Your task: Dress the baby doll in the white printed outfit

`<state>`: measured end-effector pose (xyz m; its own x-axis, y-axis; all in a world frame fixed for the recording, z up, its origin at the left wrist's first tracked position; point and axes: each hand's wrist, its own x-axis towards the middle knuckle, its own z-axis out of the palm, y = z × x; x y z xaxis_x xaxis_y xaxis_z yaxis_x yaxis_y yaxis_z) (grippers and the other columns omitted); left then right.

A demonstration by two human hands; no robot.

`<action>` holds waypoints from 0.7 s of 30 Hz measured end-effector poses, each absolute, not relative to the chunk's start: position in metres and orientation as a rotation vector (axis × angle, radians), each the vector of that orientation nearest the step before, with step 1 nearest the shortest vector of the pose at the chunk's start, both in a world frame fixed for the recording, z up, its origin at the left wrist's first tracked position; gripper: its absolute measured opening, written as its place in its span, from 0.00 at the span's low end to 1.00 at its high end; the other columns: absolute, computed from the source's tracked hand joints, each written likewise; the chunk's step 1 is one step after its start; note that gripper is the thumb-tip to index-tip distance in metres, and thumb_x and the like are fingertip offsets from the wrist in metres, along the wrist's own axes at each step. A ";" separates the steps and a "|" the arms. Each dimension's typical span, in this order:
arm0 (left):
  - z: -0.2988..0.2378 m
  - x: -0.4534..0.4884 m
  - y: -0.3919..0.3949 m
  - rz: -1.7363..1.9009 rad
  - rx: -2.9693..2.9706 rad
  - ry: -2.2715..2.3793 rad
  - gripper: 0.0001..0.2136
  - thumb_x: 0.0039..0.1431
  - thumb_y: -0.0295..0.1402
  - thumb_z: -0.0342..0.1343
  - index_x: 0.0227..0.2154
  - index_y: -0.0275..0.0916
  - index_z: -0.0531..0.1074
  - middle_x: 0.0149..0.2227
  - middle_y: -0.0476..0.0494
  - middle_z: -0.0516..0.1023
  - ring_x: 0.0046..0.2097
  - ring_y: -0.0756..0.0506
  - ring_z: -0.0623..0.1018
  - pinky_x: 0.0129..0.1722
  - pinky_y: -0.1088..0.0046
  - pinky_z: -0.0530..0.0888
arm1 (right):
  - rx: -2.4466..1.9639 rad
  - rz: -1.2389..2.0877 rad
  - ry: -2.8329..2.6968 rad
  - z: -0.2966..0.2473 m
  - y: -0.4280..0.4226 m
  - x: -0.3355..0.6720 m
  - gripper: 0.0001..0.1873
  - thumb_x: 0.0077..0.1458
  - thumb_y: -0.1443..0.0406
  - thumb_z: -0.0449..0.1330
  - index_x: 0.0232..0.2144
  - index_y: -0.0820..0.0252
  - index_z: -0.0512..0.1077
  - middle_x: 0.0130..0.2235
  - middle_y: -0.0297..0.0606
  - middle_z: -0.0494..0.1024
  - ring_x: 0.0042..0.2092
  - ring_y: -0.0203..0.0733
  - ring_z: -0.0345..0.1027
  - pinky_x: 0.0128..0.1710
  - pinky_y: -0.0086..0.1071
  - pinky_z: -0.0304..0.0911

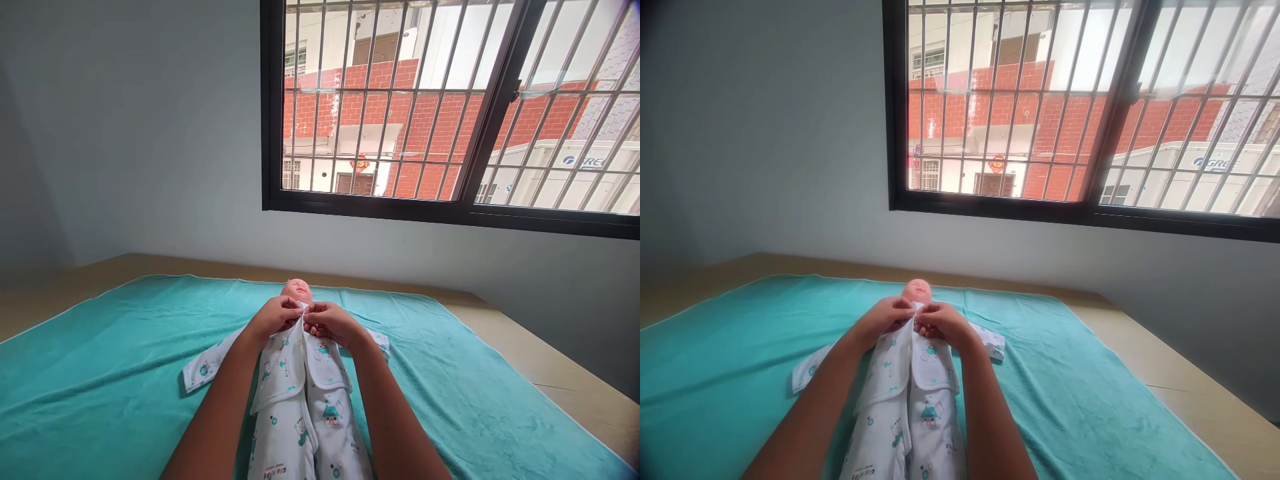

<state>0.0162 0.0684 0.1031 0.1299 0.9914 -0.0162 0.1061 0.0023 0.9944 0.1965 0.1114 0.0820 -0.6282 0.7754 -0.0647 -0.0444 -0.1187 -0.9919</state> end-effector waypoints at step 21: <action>0.096 0.014 0.073 1.053 1.316 1.196 0.15 0.46 0.40 0.63 0.33 0.38 0.66 0.23 0.55 0.68 0.25 0.55 0.66 0.28 0.79 0.64 | -0.912 1.695 -1.616 0.085 0.110 0.192 0.16 0.44 0.58 0.68 0.31 0.61 0.69 0.27 0.33 0.75 0.24 0.28 0.62 0.23 0.22 0.57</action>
<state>0.0136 0.0732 0.0965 0.1225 0.9920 -0.0301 0.0956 0.0184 0.9952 0.1920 0.1097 0.0853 -0.5710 0.8184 -0.0649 0.0257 -0.0611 -0.9978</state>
